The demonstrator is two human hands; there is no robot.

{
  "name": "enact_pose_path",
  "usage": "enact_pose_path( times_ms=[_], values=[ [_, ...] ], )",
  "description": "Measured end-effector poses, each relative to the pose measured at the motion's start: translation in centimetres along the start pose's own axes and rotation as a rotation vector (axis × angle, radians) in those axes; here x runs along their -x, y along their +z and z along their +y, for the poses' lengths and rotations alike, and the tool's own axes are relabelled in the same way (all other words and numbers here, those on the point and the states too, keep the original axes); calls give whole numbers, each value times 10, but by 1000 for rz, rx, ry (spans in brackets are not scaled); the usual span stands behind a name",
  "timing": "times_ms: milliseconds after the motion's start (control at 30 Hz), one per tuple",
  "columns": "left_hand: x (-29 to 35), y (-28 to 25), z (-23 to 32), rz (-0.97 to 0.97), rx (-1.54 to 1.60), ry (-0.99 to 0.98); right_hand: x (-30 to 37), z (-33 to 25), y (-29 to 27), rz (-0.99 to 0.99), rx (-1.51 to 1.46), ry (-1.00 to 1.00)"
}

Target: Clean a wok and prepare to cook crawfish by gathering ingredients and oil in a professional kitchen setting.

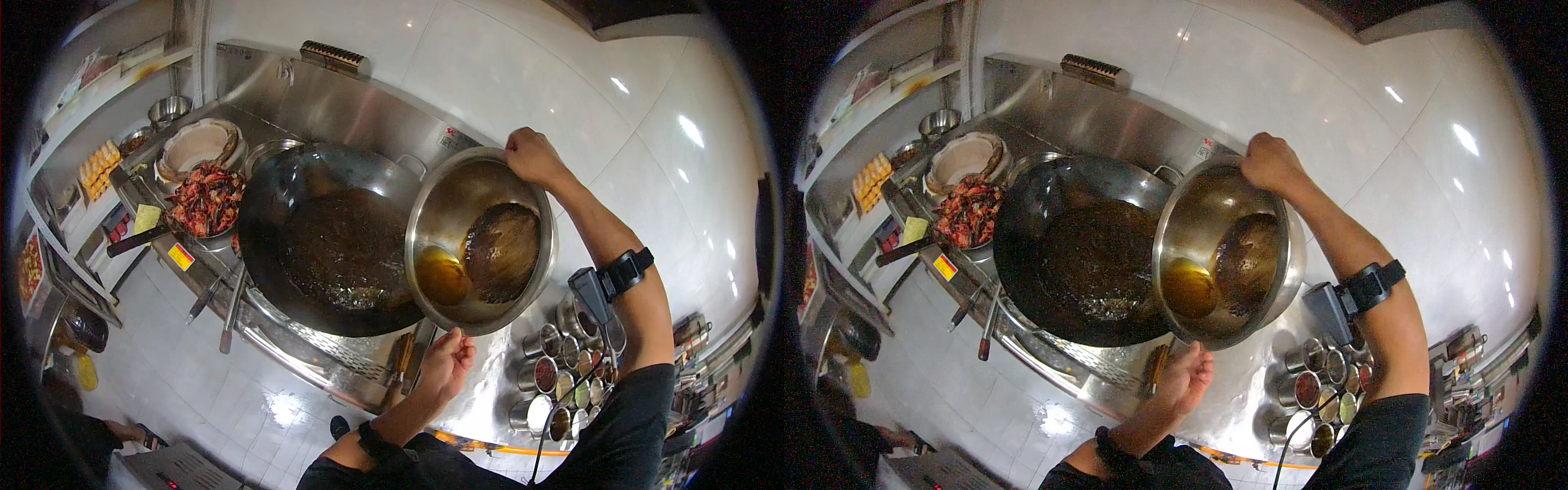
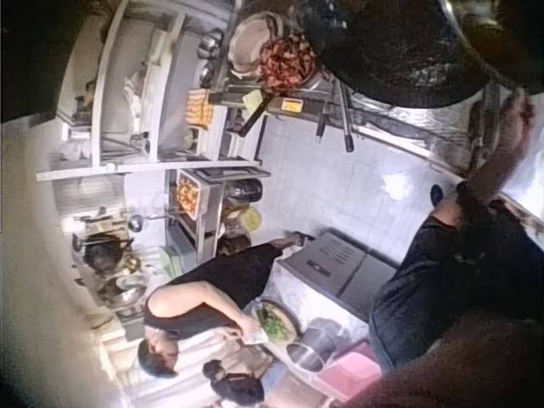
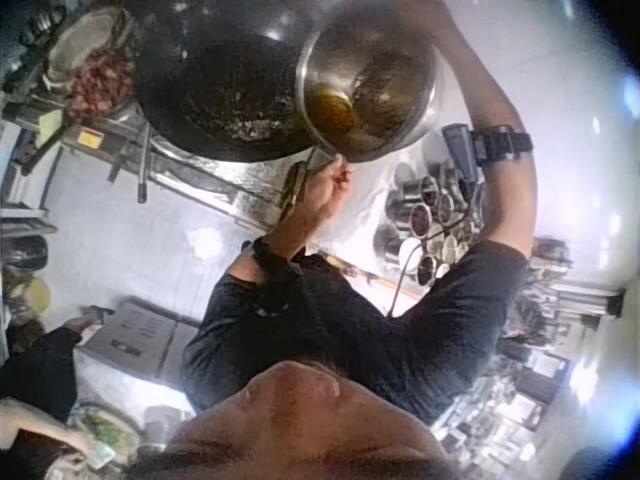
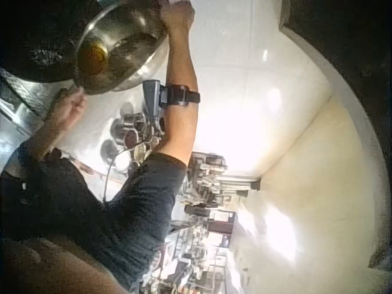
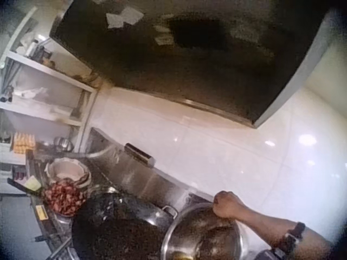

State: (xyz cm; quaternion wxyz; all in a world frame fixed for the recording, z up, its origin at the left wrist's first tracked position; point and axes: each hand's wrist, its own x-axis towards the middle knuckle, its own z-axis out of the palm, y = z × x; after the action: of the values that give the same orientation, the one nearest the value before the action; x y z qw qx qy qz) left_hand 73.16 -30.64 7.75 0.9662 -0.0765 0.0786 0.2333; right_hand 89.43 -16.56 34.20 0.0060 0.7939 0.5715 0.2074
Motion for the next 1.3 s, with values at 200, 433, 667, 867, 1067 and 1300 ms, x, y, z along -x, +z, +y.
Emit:
enact_pose_path(
  times_ms=[200,433,667,867,1067,1300],
  values=[
    [10,11,-2,195,-301,243,40,75,36,-67,-374,248],
    [11,14,-21,237,-596,386,112,152,97,-98,-1018,503],
    [14,13,-55,279,-810,363,188,199,135,-62,-1290,679],
    [0,-8,-85,341,-874,386,228,230,155,-149,-1379,667],
    [-8,-1,-112,394,-807,423,211,252,150,-103,-1312,491],
    [8,22,-104,392,-690,411,140,216,94,-141,-1141,300]
  ],
)
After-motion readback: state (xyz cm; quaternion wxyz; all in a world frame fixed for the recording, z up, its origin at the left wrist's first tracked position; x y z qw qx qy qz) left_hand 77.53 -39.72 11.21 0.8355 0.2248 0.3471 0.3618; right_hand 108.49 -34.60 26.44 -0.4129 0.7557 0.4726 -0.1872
